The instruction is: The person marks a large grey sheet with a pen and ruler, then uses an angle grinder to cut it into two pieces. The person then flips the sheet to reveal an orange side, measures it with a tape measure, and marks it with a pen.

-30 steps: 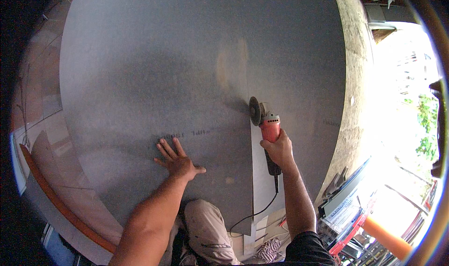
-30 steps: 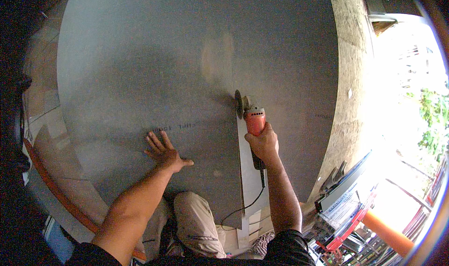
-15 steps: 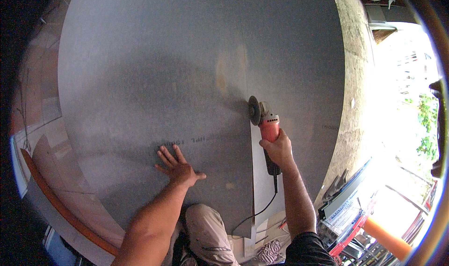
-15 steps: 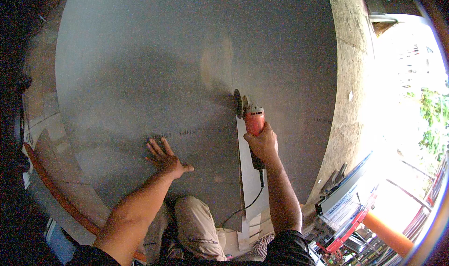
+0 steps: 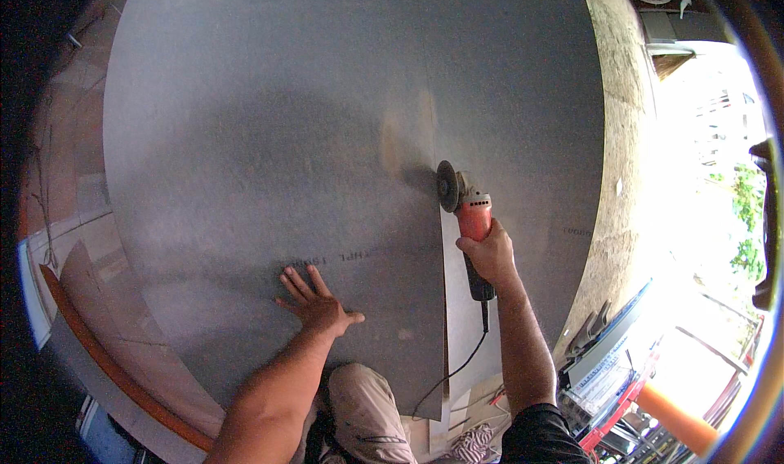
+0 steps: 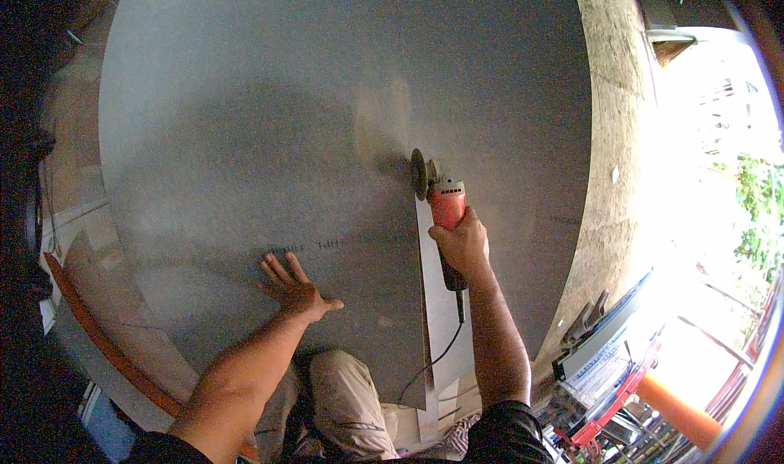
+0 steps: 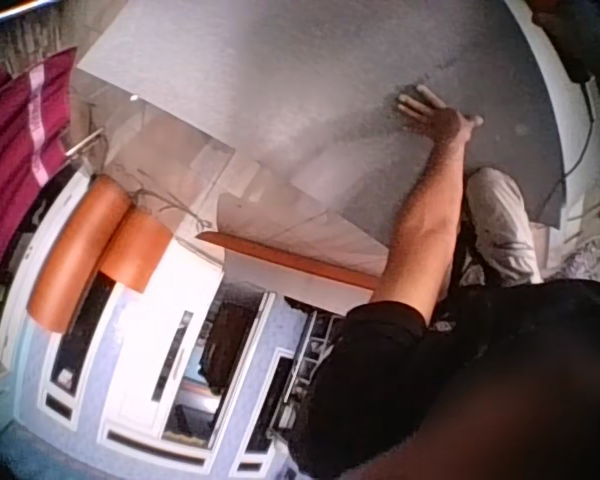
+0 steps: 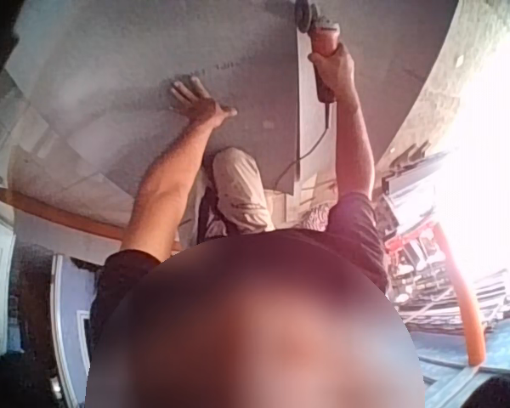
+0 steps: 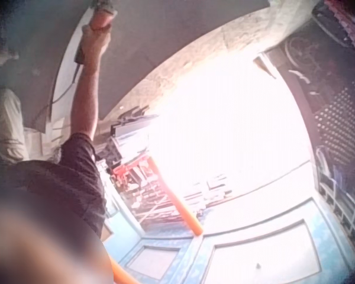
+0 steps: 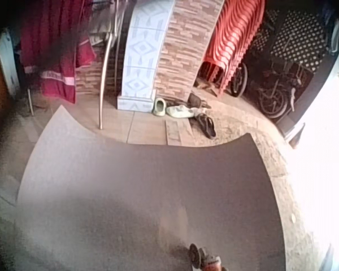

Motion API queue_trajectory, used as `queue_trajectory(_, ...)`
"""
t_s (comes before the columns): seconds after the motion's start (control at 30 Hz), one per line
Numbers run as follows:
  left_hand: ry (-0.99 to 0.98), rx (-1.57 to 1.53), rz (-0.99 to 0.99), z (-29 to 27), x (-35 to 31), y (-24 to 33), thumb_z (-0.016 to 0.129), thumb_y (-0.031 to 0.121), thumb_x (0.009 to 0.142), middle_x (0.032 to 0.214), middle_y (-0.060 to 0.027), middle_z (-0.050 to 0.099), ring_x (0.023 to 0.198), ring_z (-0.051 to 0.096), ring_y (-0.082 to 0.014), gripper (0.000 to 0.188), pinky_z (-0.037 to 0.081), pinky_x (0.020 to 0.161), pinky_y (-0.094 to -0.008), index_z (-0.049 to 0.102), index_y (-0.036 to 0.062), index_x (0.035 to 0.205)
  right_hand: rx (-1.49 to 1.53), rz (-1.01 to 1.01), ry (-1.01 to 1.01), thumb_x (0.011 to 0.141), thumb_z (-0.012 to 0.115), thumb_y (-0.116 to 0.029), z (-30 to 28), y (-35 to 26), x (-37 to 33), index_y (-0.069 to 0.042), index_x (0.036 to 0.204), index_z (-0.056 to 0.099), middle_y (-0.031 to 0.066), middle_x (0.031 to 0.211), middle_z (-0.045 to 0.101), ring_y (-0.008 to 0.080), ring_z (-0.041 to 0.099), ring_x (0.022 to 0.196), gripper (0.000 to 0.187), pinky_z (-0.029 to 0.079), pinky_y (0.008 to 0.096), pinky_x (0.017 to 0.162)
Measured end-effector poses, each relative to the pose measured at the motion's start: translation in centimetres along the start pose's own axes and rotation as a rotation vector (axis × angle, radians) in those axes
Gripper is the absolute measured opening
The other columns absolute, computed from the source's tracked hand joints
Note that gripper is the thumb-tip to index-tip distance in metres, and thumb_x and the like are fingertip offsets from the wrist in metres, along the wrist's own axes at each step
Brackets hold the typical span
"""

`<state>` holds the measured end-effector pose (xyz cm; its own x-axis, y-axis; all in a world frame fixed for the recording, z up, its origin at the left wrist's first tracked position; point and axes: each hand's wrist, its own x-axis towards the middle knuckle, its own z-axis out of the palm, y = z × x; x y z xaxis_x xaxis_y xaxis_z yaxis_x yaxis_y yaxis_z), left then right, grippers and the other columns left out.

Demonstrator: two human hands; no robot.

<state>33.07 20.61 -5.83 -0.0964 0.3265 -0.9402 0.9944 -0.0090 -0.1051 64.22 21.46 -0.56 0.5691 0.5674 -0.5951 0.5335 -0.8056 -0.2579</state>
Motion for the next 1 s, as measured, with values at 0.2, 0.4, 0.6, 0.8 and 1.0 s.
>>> queue_trajectory(0.2, -0.004, -0.005, 0.004, 0.3, 0.0, 0.0, 0.081, 0.076, 0.068, 0.162, -0.0375, -0.025, 0.151, -0.023, -0.0543, 0.154, 0.005, 0.114, -0.0796, -0.015, 0.0006, 0.162, 0.009, 0.008, 0.001, 0.070, 0.080, -0.032, -0.5, -0.7, 0.8, 0.003, 0.119, 0.059, 0.0247, 0.107, 0.073, 0.0410, 0.072, 0.101, 0.063, 0.057, 0.0479, 0.089)
queue_trajectory(0.4, 0.092, -0.054, 0.010, 1.4, 0.4, -0.2, 0.088, 0.074, 0.057, 0.164, -0.0382, -0.017, 0.153, -0.017, -0.0546, 0.161, 0.005, 0.115, -0.0785, -0.008, -0.0019, 0.162, 0.006, -0.024, 0.006, 0.069, 0.080, -0.033, -0.6, -1.0, 2.2, 0.003, 0.120, 0.059, 0.0249, 0.109, 0.072, 0.0408, 0.072, 0.102, 0.065, 0.057, 0.0481, 0.090)
queue_trajectory(0.6, 0.038, -0.020, -0.018, 1.2, 0.4, 0.0, 0.085, 0.075, 0.061, 0.165, -0.0358, -0.019, 0.153, -0.019, -0.0527, 0.158, 0.005, 0.115, -0.0786, -0.011, 0.0007, 0.163, -0.013, -0.029, 0.019, 0.069, 0.080, -0.033, -0.8, -1.8, 3.1, 0.005, 0.119, 0.060, 0.0258, 0.108, 0.072, 0.0412, 0.072, 0.102, 0.066, 0.056, 0.0483, 0.090)
queue_trajectory(0.8, 0.048, -0.041, -0.031, 1.5, 0.4, -0.2, 0.088, 0.074, 0.058, 0.166, -0.0343, -0.017, 0.154, -0.019, -0.0516, 0.161, 0.005, 0.115, -0.0779, -0.010, 0.0015, 0.163, 0.016, -0.043, 0.017, 0.069, 0.080, -0.033, -1.1, -3.1, 3.7, 0.005, 0.118, 0.060, 0.0254, 0.107, 0.072, 0.0406, 0.072, 0.101, 0.064, 0.057, 0.0478, 0.089)
queue_trajectory(1.0, 0.072, -0.086, 0.001, 2.0, 0.5, -0.6, 0.088, 0.072, 0.059, 0.166, -0.0346, -0.015, 0.154, -0.017, -0.0524, 0.160, 0.007, 0.115, -0.0778, -0.009, 0.0011, 0.163, 0.082, -0.097, 0.072, 0.069, 0.080, -0.033, -0.5, -2.9, 4.0, 0.003, 0.118, 0.060, 0.0236, 0.105, 0.073, 0.0404, 0.072, 0.098, 0.064, 0.057, 0.0467, 0.087)
